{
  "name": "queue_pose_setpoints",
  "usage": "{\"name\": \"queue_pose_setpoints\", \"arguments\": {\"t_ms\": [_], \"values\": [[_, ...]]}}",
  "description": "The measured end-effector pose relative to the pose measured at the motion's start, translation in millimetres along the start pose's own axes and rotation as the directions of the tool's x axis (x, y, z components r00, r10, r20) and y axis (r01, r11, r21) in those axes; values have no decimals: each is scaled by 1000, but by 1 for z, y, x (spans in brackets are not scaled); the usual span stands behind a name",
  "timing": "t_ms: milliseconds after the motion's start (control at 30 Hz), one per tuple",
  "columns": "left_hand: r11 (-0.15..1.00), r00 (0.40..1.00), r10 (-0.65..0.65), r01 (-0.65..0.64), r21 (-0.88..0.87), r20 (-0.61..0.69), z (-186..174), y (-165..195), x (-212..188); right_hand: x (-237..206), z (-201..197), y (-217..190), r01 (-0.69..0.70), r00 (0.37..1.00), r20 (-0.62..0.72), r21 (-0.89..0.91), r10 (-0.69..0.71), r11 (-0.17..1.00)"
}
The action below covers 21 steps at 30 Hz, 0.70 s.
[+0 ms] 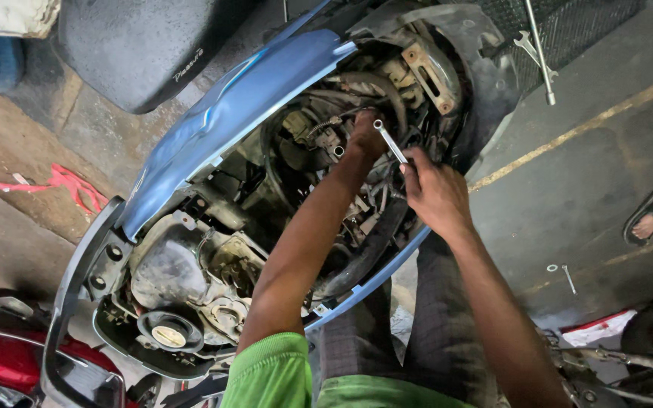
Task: The person uses a wrench to loosen and remove bolts from a motorcycle engine component. They then detach a coiled wire and remove the part from the engine bay, placing it aside.
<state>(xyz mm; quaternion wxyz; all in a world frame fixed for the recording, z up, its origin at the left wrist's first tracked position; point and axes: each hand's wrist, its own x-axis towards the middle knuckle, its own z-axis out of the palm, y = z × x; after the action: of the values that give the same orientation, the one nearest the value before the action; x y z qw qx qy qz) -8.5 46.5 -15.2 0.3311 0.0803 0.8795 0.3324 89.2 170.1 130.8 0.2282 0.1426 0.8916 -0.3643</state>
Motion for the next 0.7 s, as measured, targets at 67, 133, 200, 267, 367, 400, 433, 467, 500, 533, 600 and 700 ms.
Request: {"name": "queue_pose_setpoints", "arguments": {"t_ms": [67, 133, 200, 267, 367, 400, 433, 467, 500, 533, 600, 700], "values": [[999, 1000, -8, 9, -47, 17, 3, -2, 0, 1, 0, 1, -20, 1000, 19, 4, 20, 1000], [997, 1000, -10, 12, -71, 28, 6, -3, 0, 2, 0, 2, 0, 1000, 4, 12, 0, 1000], [995, 999, -18, 21, -96, 33, 9, -4, 0, 1, 0, 3, -11, 1000, 17, 19, 11, 1000], [993, 999, -33, 37, -115, 32, 11, -5, 1, 1, -1, 2, -47, 997, 57, 21, 46, 999], [990, 998, -55, 58, -127, 27, 15, -5, 3, 1, -2, 1, -11, 1000, 25, 14, 11, 1000], [990, 998, -61, 64, -125, 25, 15, -4, 4, 1, -2, 1, -15, 1000, 28, 5, 14, 1000], [989, 997, -70, 73, -131, 22, 16, -2, 4, 1, -2, 1, -19, 999, 31, -2, 19, 1000], [989, 997, -76, 78, -129, 21, 17, -1, 4, 1, -2, 1, -22, 999, 35, -10, 22, 1000], [948, 991, -130, 130, -292, 18, 17, -1, 4, 1, -2, 1, -16, 999, 33, -7, 16, 1000], [803, 978, -209, 187, -566, 26, 17, 1, 4, 1, -2, 1, -11, 999, 31, -5, 12, 1000], [819, 988, -142, 84, -567, -59, 15, 2, 1, 1, 0, 2, -12, 999, 33, -6, 12, 1000], [843, 964, 226, -265, 468, 138, 9, 2, -4, 2, 2, 4, -19, 999, 29, -2, 19, 1000]]}}
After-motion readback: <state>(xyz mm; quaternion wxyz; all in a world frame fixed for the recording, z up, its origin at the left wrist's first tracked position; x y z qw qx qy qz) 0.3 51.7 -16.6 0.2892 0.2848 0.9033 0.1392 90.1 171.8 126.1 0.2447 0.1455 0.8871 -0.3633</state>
